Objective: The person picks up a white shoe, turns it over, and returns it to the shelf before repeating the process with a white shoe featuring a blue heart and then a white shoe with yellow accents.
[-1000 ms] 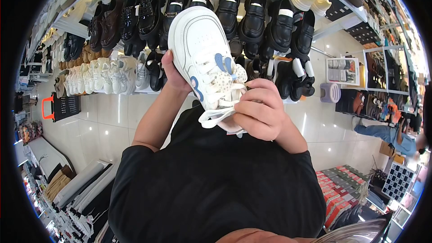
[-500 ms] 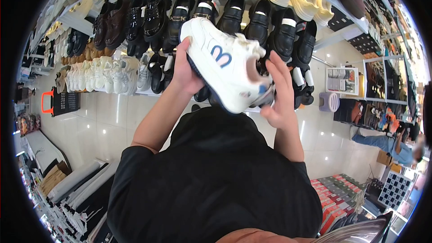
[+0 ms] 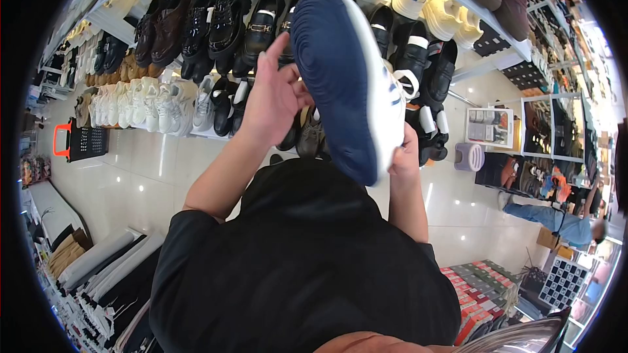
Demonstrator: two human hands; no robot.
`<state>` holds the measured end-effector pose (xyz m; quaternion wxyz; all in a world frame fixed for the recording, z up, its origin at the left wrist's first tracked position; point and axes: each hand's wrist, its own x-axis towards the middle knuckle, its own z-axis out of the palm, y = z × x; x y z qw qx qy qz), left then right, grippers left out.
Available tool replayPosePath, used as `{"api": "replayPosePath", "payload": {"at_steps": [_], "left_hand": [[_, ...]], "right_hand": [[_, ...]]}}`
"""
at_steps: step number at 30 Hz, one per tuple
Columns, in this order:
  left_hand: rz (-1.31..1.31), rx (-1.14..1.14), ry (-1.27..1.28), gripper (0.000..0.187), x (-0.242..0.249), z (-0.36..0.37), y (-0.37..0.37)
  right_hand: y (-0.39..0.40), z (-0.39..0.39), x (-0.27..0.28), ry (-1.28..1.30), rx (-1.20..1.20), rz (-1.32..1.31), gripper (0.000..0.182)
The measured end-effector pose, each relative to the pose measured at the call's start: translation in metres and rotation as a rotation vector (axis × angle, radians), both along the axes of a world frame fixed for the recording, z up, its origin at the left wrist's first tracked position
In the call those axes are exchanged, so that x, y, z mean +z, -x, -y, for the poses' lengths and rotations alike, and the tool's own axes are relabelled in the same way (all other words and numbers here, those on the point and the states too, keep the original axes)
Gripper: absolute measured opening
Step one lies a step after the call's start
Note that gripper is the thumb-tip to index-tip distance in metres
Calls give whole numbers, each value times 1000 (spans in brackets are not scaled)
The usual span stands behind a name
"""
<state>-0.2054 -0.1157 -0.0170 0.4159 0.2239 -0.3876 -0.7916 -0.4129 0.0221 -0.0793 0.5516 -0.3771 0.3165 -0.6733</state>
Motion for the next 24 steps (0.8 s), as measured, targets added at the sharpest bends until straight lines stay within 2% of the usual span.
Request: {"api": "replayPosePath", "payload": {"at_steps": [1, 2, 4, 5, 6, 7, 9, 10, 13, 15, 17, 19, 24], "left_hand": [[113, 51, 94, 77, -2, 8, 2], [65, 162, 129, 70, -7, 15, 12], [-113, -16, -52, 62, -14, 31, 11], [-202, -103, -140, 59, -17, 36, 9], [-400, -194, -168, 51, -22, 37, 8], [-332, -152, -146, 50, -20, 35, 8], [-195, -75, -108, 49, -15, 26, 10], [-187, -72, -120, 48, -17, 26, 11], [-173, -74, -139, 47, -25, 25, 8], [-194, -105, -131, 45, -26, 24, 6], [-217, -138, -109, 47, -23, 22, 6], [-225, -152, -100, 49, -22, 21, 6], [-197, -127, -47, 57, -17, 14, 9]], "right_hand": [[-4, 0, 4, -33, 29, 188, 58], [-3, -1, -14, -138, -14, 415, 71], [3, 0, -61, -113, -7, 366, 62], [-1, 4, -62, -165, -53, 60, 56], [-5, 8, -62, -221, -94, -245, 51], [-18, 16, -38, -231, -119, -837, 46], [-27, 17, -31, -266, -76, -718, 41], [-26, 17, -42, -264, -11, -10, 41], [-26, 20, -49, -205, -305, -1106, 42], [-28, 20, -50, 115, -501, -1377, 42], [-21, 9, -64, -183, -252, -931, 50], [-20, 7, -63, -341, -122, -722, 54], [-17, 2, -41, -369, -53, -655, 50]]}}
